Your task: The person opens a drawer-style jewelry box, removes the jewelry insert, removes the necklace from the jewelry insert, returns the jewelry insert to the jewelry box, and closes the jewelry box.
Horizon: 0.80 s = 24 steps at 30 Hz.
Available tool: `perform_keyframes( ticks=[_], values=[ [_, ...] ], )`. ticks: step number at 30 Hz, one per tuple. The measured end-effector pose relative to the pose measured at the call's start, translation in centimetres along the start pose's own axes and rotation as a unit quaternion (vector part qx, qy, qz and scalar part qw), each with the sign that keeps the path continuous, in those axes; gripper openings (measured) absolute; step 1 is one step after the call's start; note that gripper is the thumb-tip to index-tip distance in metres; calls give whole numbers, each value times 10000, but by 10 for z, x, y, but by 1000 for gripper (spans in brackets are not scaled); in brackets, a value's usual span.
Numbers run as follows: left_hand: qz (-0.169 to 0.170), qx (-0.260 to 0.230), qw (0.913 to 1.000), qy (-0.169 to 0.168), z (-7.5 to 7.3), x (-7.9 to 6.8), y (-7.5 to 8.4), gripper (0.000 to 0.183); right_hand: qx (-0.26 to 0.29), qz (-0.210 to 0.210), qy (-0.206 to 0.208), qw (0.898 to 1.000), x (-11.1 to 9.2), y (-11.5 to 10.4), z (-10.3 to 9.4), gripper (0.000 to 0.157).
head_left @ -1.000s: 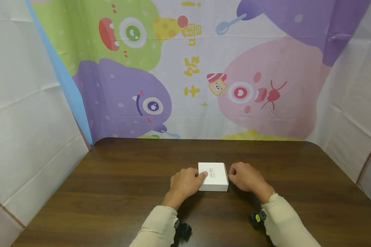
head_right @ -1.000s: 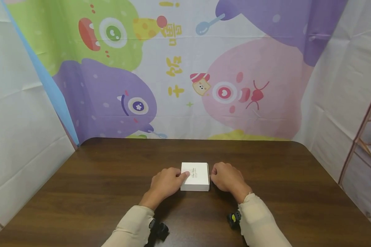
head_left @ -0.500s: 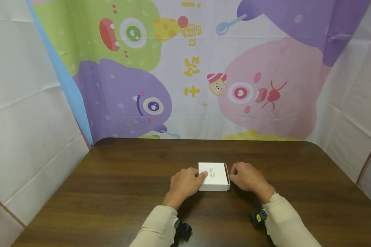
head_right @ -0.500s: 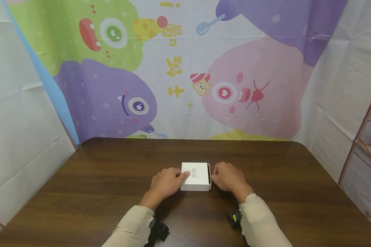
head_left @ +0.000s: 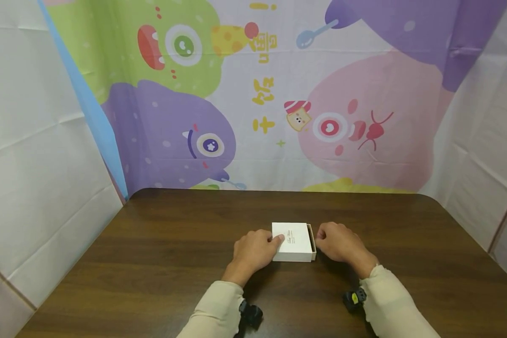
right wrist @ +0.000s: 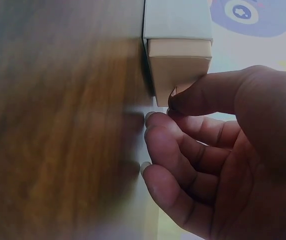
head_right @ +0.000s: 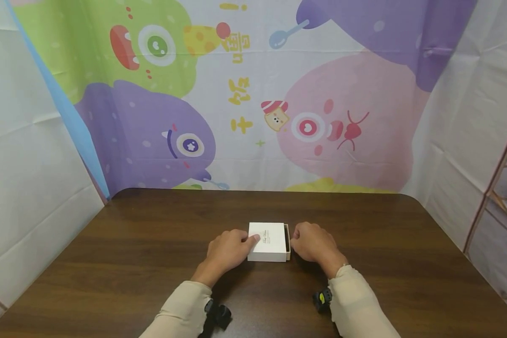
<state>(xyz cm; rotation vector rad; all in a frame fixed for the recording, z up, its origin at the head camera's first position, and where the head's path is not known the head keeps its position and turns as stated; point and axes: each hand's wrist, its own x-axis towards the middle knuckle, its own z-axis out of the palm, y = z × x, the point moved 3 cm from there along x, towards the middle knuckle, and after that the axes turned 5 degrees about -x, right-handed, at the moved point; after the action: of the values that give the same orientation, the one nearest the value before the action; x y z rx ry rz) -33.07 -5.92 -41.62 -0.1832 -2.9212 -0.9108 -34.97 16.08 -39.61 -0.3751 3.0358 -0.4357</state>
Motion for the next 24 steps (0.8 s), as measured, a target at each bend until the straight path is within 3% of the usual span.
perform_keyframes(
  ticks=[24],
  values=[
    [9, -15, 10000, 5, 0, -1, 1, 42, 78, 99, 20, 9999, -1, 7, -2, 8]
  ],
)
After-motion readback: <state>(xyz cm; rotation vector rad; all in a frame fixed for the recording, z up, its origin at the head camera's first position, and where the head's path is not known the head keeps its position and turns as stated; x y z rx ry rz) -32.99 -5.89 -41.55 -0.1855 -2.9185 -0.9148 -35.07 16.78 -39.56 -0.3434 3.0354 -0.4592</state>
